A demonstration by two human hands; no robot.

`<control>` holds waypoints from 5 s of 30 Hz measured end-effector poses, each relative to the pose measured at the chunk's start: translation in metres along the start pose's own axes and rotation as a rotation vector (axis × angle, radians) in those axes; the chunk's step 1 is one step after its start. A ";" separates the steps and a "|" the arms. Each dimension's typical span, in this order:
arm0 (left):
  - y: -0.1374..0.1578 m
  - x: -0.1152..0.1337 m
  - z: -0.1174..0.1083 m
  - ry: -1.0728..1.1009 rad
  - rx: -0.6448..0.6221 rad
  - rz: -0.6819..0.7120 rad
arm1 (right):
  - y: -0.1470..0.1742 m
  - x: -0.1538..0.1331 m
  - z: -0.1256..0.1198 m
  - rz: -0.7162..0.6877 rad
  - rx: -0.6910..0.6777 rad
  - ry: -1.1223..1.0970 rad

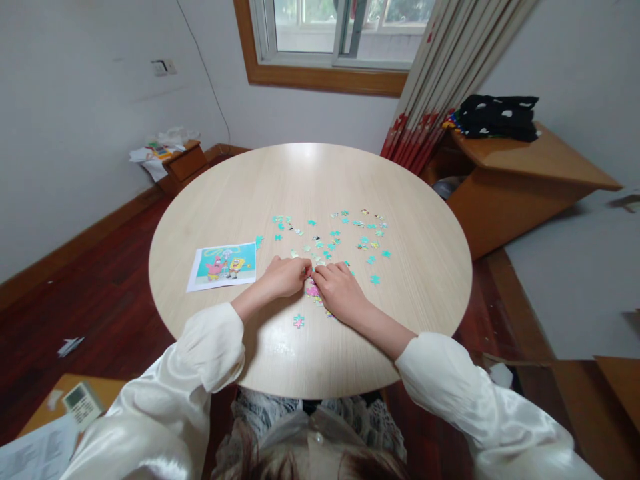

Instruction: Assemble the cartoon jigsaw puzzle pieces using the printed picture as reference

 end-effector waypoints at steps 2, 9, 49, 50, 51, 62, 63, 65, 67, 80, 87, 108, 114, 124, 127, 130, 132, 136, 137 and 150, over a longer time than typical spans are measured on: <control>0.000 -0.002 0.002 0.030 0.027 0.014 | 0.000 -0.001 0.000 0.002 -0.011 -0.003; 0.010 -0.019 0.019 0.241 0.300 0.152 | 0.002 0.002 0.002 0.006 0.031 -0.063; 0.072 -0.031 0.040 0.232 0.437 0.327 | 0.043 0.026 -0.016 0.194 0.372 -0.215; 0.076 -0.029 0.043 0.225 0.421 0.319 | 0.048 0.025 -0.017 0.179 0.368 -0.233; 0.079 -0.026 0.045 0.219 0.406 0.307 | 0.053 0.022 -0.017 0.161 0.357 -0.254; 0.081 -0.021 0.054 0.276 0.531 0.233 | 0.075 -0.010 -0.016 0.014 0.206 -0.384; 0.081 -0.022 0.054 0.302 0.546 0.242 | 0.075 -0.011 -0.015 0.015 0.206 -0.379; 0.081 -0.023 0.055 0.342 0.554 0.250 | 0.075 -0.011 -0.012 0.022 0.213 -0.370; 0.082 -0.024 0.056 0.363 0.553 0.240 | 0.075 -0.010 -0.010 0.030 0.221 -0.363; 0.087 -0.029 0.058 0.404 0.626 0.207 | 0.072 -0.001 -0.008 0.059 0.250 -0.292; 0.086 -0.025 0.059 0.422 0.615 0.226 | 0.072 0.001 -0.007 0.080 0.250 -0.272; 0.082 -0.013 0.064 0.505 0.596 0.252 | 0.070 0.002 -0.003 0.106 0.297 -0.224; 0.081 -0.012 0.065 0.510 0.587 0.235 | 0.071 0.003 -0.003 0.113 0.290 -0.225; 0.081 -0.011 0.066 0.516 0.586 0.236 | 0.072 0.002 -0.003 0.131 0.290 -0.251; 0.082 -0.012 0.067 0.532 0.582 0.218 | 0.072 0.002 -0.004 0.128 0.293 -0.255; 0.083 -0.012 0.068 0.541 0.572 0.200 | 0.072 0.002 -0.004 0.133 0.289 -0.255; 0.083 -0.012 0.068 0.544 0.578 0.198 | 0.072 0.002 -0.004 0.134 0.290 -0.259; 0.084 -0.011 0.067 0.545 0.609 0.193 | 0.072 0.002 -0.004 0.132 0.292 -0.268; 0.084 -0.011 0.067 0.548 0.616 0.186 | 0.072 0.002 -0.004 0.133 0.292 -0.267; 0.115 -0.003 0.091 0.982 0.647 0.037 | 0.073 0.000 -0.005 0.150 0.329 -0.264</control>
Point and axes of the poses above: each hand's wrist, its own y-axis away from the middle knuckle, its own z-axis out of the palm, x = y × z, the point moved 3 cm from there along -y, towards the middle knuckle, and after that the axes turned 6 degrees about -x, right-handed, at the moved point
